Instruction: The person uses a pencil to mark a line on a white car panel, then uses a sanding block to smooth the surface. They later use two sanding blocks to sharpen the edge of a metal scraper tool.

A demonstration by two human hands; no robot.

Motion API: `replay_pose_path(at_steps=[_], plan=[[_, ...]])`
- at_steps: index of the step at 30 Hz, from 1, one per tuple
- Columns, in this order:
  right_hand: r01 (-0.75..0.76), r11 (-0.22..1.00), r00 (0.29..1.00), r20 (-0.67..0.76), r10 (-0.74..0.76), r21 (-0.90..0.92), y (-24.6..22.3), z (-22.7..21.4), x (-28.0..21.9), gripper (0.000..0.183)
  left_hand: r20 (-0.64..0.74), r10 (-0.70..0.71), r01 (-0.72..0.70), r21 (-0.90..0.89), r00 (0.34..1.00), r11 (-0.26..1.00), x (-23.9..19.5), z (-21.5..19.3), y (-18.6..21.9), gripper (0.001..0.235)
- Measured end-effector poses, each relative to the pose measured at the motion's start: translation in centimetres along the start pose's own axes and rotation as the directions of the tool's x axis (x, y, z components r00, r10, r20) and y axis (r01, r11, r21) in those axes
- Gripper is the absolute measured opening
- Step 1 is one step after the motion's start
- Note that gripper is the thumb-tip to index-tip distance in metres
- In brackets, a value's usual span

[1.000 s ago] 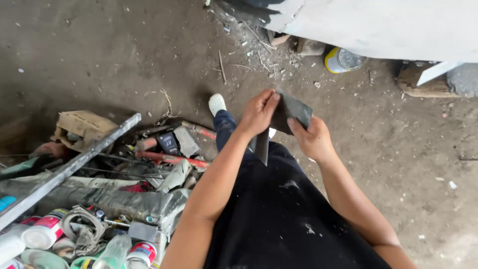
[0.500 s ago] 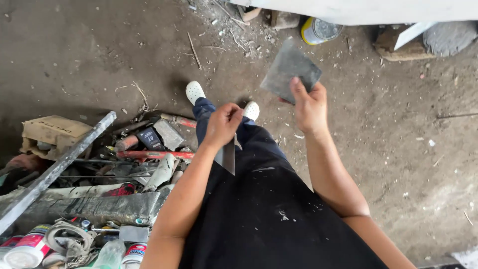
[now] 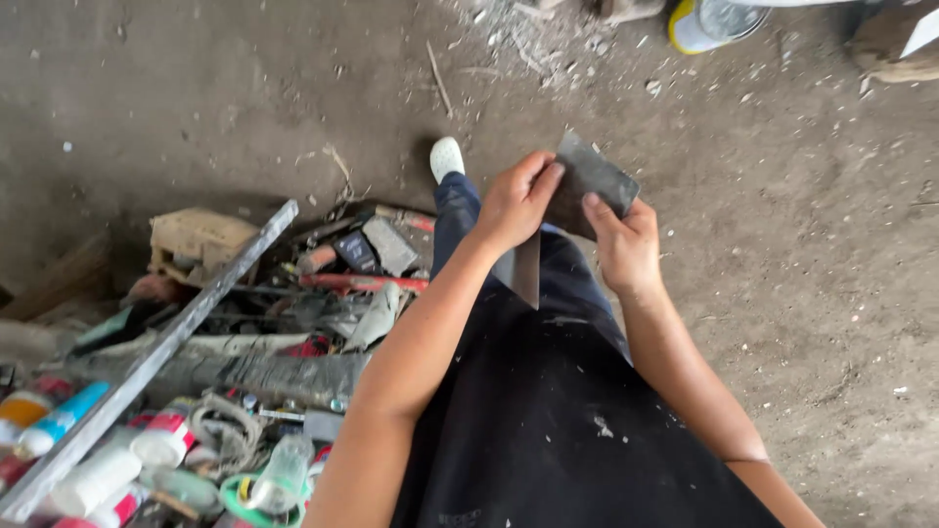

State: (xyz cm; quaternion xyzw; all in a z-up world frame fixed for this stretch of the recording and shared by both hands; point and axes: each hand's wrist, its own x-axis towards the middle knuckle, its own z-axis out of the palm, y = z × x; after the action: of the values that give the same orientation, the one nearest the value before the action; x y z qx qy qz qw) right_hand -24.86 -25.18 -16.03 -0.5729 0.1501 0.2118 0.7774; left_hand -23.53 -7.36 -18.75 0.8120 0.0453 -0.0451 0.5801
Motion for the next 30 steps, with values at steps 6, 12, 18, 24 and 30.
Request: replay_pose_path(at_steps=[6, 12, 18, 24, 30], plan=[[0.122, 0.986, 0.986, -0.128, -0.107, 0.115, 0.8, -0.7, 1.3, 0.016, 0.149, -0.148, 0.162, -0.086, 0.978, 0.983, -0.5, -2.0, 0.4, 0.023], [0.095, 0.994, 0.995, 0.028, -0.096, 0.062, -2.5, 3.6, 0.9, 0.020, 0.247, -0.108, 0.182, -0.298, 0.963, 0.937, 1.2, -4.6, -3.8, 0.030], [0.245, 0.968, 0.946, 0.209, -0.249, 0.044, -4.1, 10.8, 1.0, 0.042, 0.304, -0.216, 0.303, -0.280, 0.928, 0.911, 3.1, -8.4, -1.8, 0.028], [0.283, 0.931, 0.932, -0.165, -0.323, -0.229, 5.0, 10.4, 1.9, 0.016, 0.399, -0.083, 0.151, -0.144, 0.913, 0.978, 2.8, -10.8, -1.7, 0.029], [0.245, 0.966, 0.967, -0.049, -0.250, -0.085, 2.8, 12.6, 0.3, 0.021, 0.253, -0.138, 0.165, -0.090, 0.958, 0.982, 1.5, -11.8, -3.3, 0.033]])
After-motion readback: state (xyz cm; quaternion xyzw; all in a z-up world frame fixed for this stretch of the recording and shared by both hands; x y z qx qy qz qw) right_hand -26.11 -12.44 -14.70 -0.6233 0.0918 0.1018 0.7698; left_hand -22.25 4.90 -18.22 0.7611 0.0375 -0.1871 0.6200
